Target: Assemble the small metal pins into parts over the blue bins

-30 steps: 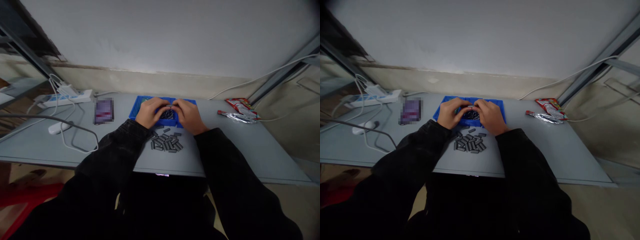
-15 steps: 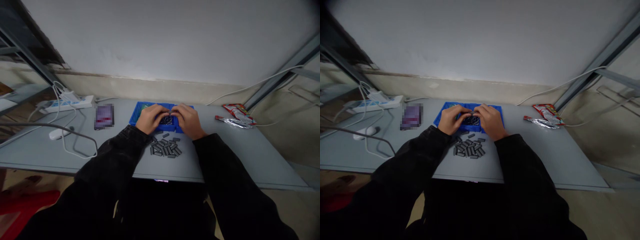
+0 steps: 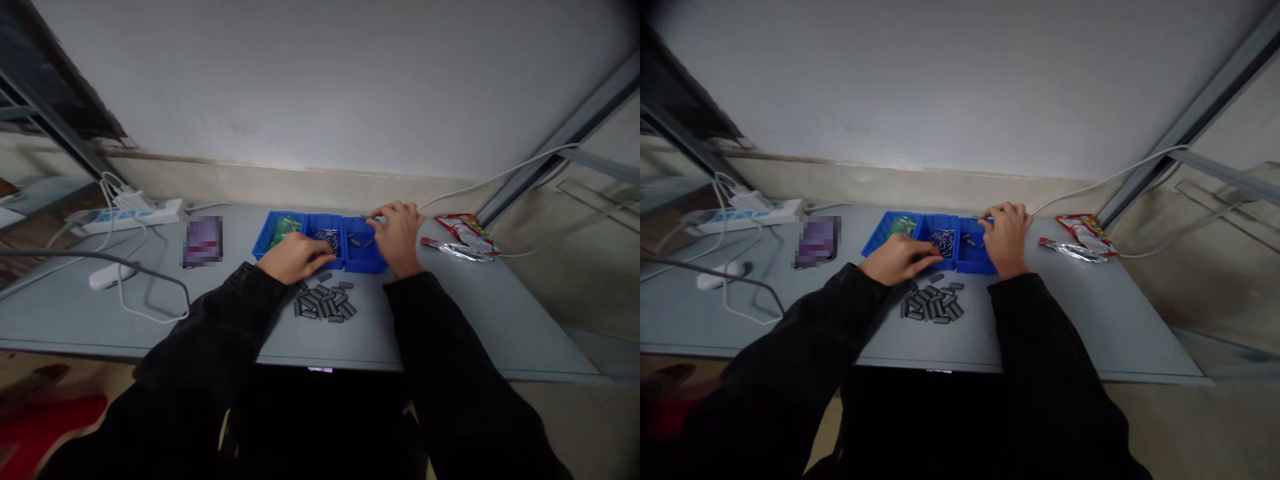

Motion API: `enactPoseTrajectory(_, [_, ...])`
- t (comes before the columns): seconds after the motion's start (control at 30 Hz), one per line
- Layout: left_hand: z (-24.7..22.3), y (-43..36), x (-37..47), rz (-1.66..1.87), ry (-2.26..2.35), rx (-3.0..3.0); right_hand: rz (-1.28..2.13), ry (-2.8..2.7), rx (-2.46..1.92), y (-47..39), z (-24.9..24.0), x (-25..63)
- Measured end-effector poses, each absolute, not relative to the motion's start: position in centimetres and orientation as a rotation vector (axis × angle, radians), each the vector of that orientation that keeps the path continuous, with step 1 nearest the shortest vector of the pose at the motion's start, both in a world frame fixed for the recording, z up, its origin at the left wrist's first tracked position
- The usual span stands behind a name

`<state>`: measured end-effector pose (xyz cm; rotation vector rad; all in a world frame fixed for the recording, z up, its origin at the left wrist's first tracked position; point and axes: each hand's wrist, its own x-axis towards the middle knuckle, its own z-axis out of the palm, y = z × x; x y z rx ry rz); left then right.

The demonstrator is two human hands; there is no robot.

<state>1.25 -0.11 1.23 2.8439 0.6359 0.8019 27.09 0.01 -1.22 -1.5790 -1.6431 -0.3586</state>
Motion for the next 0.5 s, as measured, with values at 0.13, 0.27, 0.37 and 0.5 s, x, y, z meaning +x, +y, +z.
enactPoseTrajectory(0.13, [1.0, -0.9, 1.2, 0.426, 0.677, 2.892, -0.326, -1.599, -1.625, 0.9, -2.9, 28.8])
enactPoseTrajectory(0.27, [-0.1, -1.4, 1.4, 0.327, 0.836, 2.95, -0.366, -1.607, -1.606, 1.3, -3.7, 28.5])
enactPoseTrajectory(0.37, [-0.9, -1.5, 1.4, 0.31, 0.879, 2.969, -0.385, -1.605, -1.64, 1.5, -4.0, 28.0])
enactPoseTrajectory(0.5, [-1.5, -1.4, 1.3, 0.364, 0.874, 2.923, -0.391, -1.61, -1.666, 1.7, -4.2, 27.6])
